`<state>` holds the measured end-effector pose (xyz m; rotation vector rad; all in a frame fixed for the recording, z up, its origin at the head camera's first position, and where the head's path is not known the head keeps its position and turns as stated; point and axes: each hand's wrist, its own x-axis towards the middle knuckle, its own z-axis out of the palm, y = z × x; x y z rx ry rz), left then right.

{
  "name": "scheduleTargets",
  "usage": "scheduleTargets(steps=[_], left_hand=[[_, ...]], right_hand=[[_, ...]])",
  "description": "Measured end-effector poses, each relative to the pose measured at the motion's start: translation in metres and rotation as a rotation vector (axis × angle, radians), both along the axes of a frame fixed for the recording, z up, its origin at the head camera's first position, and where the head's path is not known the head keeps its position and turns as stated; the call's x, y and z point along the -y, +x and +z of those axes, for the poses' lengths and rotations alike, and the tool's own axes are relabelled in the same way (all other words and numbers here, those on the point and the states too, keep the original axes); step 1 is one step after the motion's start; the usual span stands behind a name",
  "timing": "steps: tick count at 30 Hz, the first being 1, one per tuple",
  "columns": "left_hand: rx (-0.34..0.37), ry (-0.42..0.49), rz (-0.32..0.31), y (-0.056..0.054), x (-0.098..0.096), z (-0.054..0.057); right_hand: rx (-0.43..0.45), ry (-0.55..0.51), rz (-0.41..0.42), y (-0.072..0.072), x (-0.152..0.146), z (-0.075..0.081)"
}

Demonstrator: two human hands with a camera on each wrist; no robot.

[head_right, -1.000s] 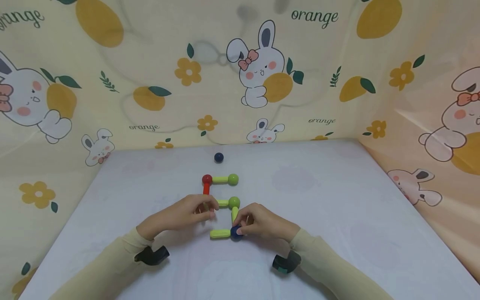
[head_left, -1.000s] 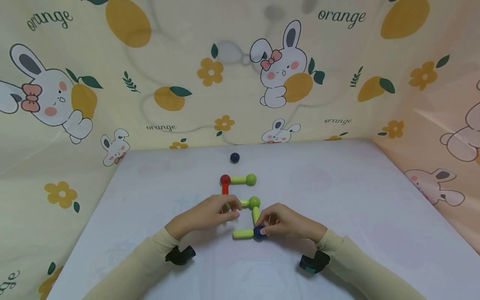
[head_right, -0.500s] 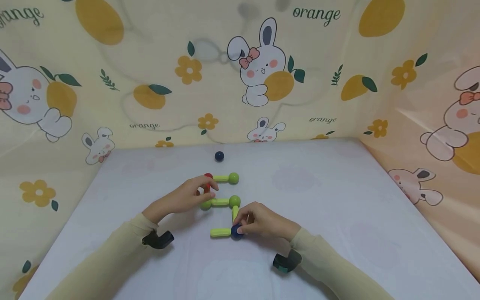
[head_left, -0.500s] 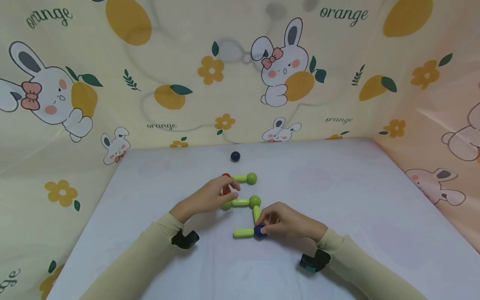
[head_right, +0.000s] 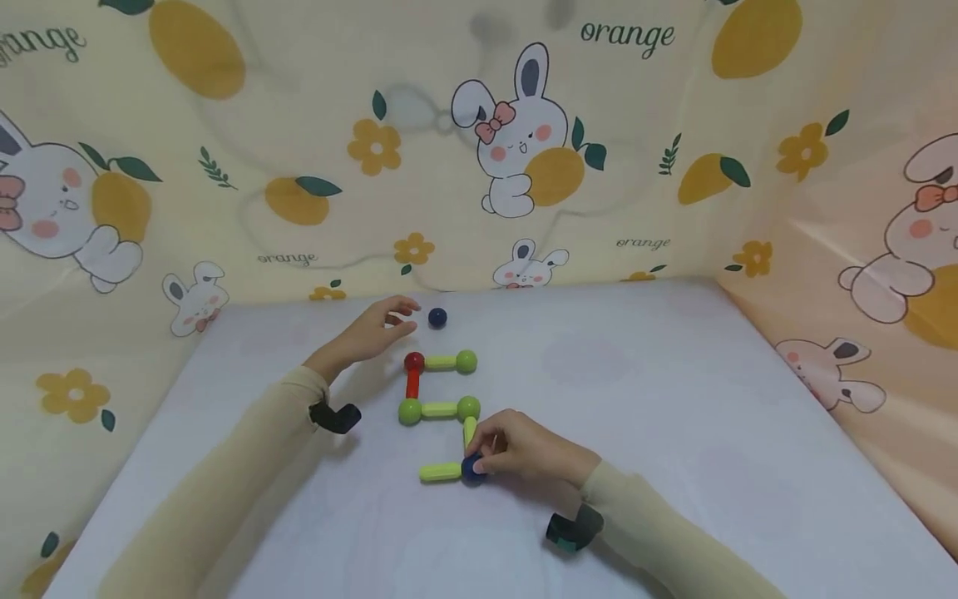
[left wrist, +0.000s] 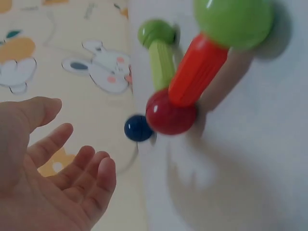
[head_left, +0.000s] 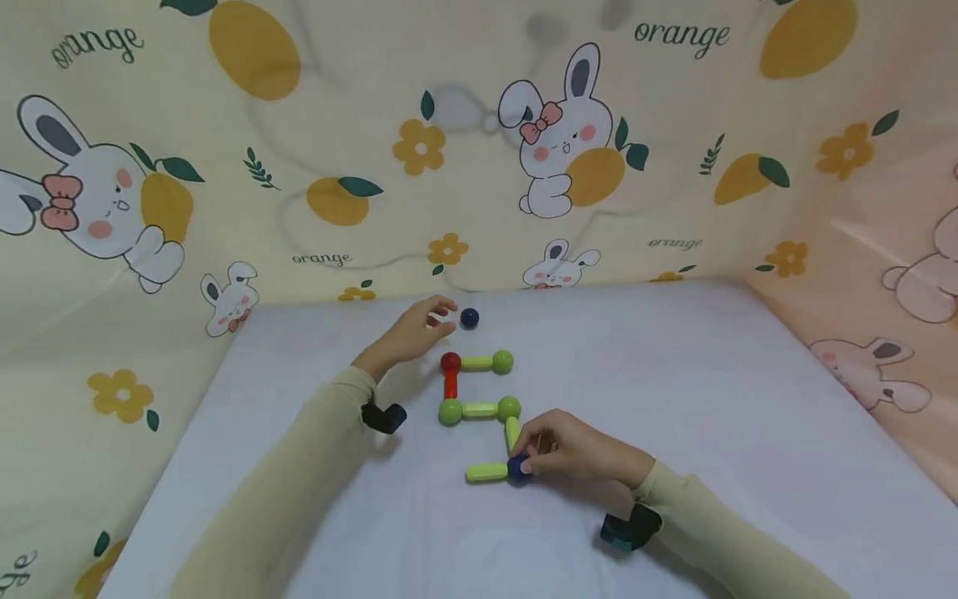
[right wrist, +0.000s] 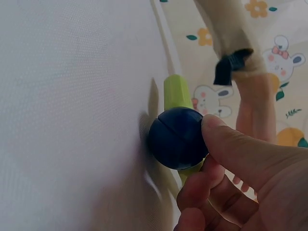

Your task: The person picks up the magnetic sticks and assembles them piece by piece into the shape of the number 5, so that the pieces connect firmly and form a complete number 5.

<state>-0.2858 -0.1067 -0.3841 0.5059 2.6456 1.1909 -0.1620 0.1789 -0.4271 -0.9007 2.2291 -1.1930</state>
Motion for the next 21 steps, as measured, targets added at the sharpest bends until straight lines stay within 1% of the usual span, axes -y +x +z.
scheduleTargets(steps=[2, 4, 12, 16, 21], left_hand=[[0.016, -0.018, 0.026, -0.009, 0.000, 0.001], [0.027, -0.038, 0.037, -0.016, -0.002, 0.002], [0.062, -0.136, 0.014, -0.039, -0.014, -0.005], [0.089, -0.166, 0.011, -0.046, -0.019, -0.005], [0.113, -0.181, -0.005, -0.049, -0.024, -0.006]], right_hand=[[0.004, 0.002, -0.003, 0.000, 0.000, -0.001], [0.007, 0.004, -0.005, -0.001, 0.000, -0.001], [0.009, -0.004, 0.005, -0.001, -0.001, 0.000], [0.009, -0.015, 0.016, -0.001, -0.001, 0.002], [0.004, -0.012, 0.017, -0.002, -0.001, 0.002]])
